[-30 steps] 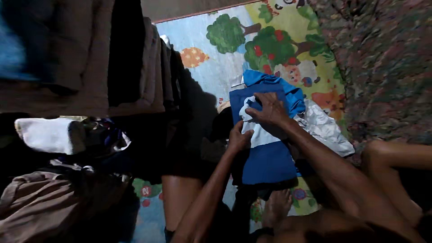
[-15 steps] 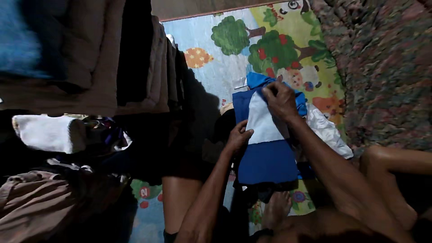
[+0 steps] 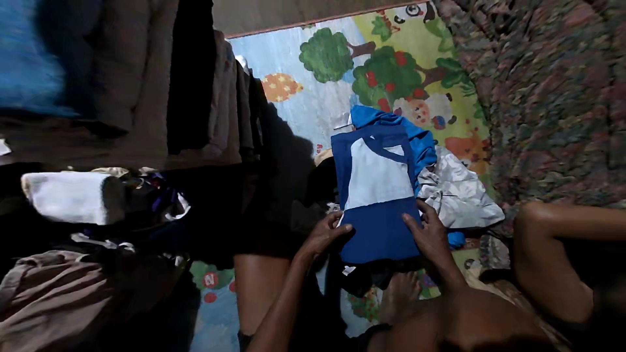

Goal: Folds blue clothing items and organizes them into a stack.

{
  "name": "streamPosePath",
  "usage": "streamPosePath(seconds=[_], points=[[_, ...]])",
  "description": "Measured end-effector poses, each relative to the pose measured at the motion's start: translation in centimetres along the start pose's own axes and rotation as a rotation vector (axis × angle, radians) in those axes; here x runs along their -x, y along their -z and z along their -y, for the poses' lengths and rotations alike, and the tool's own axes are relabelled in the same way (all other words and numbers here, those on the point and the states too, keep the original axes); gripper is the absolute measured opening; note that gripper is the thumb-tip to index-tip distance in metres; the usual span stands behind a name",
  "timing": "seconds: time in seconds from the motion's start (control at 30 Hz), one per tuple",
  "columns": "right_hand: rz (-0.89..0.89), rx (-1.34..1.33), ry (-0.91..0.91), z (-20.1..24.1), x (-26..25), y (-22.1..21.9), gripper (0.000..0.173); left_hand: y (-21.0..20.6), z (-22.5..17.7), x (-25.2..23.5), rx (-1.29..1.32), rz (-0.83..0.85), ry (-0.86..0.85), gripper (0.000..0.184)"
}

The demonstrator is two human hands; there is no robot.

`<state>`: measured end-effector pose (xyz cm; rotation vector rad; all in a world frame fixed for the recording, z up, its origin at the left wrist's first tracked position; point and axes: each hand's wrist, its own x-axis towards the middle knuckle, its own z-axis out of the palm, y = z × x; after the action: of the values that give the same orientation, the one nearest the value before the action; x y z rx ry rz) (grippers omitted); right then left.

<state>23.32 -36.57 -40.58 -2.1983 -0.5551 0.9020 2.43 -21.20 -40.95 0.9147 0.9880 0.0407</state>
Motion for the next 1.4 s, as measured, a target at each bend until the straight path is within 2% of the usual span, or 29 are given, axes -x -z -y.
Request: streamPosePath(seconds=[0.1, 0.23, 0.33, 0.37, 0.43, 0.47, 0.53, 0.6, 0.7, 0.8, 0.9, 1.0, 1.1, 1.17, 1.27, 1.37, 1.4], points=[[0.062, -0.059, -0.047, -1.3, 2.5, 0.8, 0.065, -0.7, 3.1, 3.0, 0.047, -0.074, -0.025, 0.055], [0.07, -0.157, -0.058, -2.3, 6.2, 0.6, 0.078, -2.5, 6.3, 5.7, 0.045, -0.126, -0.07, 0.054], [0.0, -0.127, 0.139, -3.3, 7.4, 0.5, 0.084, -3.4, 5.5, 6.1, -0.004, -0.251, -0.118, 0.06], [-0.015, -0.062, 0.267, -4.2, 7.3, 0.6, 0.079, -3.4, 4.8, 6.4, -0.063, -0.276, -0.162, 0.065], [-0.059, 0.101, 0.516, -4.7, 6.8, 1.1, 0.057, -3.5, 3.1, 7.1, -0.185, -0.3, -0.289, 0.073], [-0.062, 0.174, 0.589, -4.4, 6.6, 1.4, 0.048, -3.4, 2.4, 7.4, -0.234, -0.286, -0.365, 0.077], [-0.003, 0.319, 0.614, -2.7, 6.7, 2.1, 0.047, -2.7, 1.5, 7.9, -0.389, -0.188, -0.485, 0.082], [0.064, 0.432, 0.545, -0.5, 7.1, 2.5, 0.049, -2.3, 0.8, 8.1, -0.621, -0.11, -0.491, 0.076], [-0.109, 0.482, 0.714, 0.3, 6.4, 2.0, 0.047, -2.8, 0.6, 7.6, -0.86, -0.069, -0.467, 0.065], [-0.311, 0.494, 0.878, 1.5, 5.4, 2.6, 0.038, -3.6, -0.1, 7.1, -0.964, -0.223, -0.672, 0.048], [-0.439, 0.495, 0.941, 2.6, 4.5, 3.6, 0.031, -3.6, -1.7, 6.5, -1.049, -0.441, -0.856, 0.034], [-0.393, 0.455, 0.982, 1.8, 3.8, 4.4, 0.026, -2.8, -2.0, 6.8, -1.125, -0.507, -0.829, 0.021], [-0.234, 0.35, 1.013, 0.1, 4.0, 5.1, 0.025, -1.8, -0.3, 7.6, -1.176, -0.521, -0.9, 0.014], [-0.077, 0.29, 0.992, -0.4, 4.9, 5.9, 0.032, -1.1, 0.8, 8.7, -1.124, -0.446, -0.957, 0.015], [0.089, 0.235, 0.945, -0.2, 6.3, 7.2, 0.031, 0.1, 1.5, 10.5, -1.041, -0.183, -0.965, 0.02], [0.232, 0.177, 0.877, 0.4, 6.3, 8.8, 0.026, 1.0, 0.7, 11.5, -0.833, 0.098, -0.836, 0.025], [0.256, 0.145, 0.853, 1.0, 5.7, 9.2, 0.028, 1.2, 0.0, 11.3, -0.736, 0.134, -0.783, 0.025]])
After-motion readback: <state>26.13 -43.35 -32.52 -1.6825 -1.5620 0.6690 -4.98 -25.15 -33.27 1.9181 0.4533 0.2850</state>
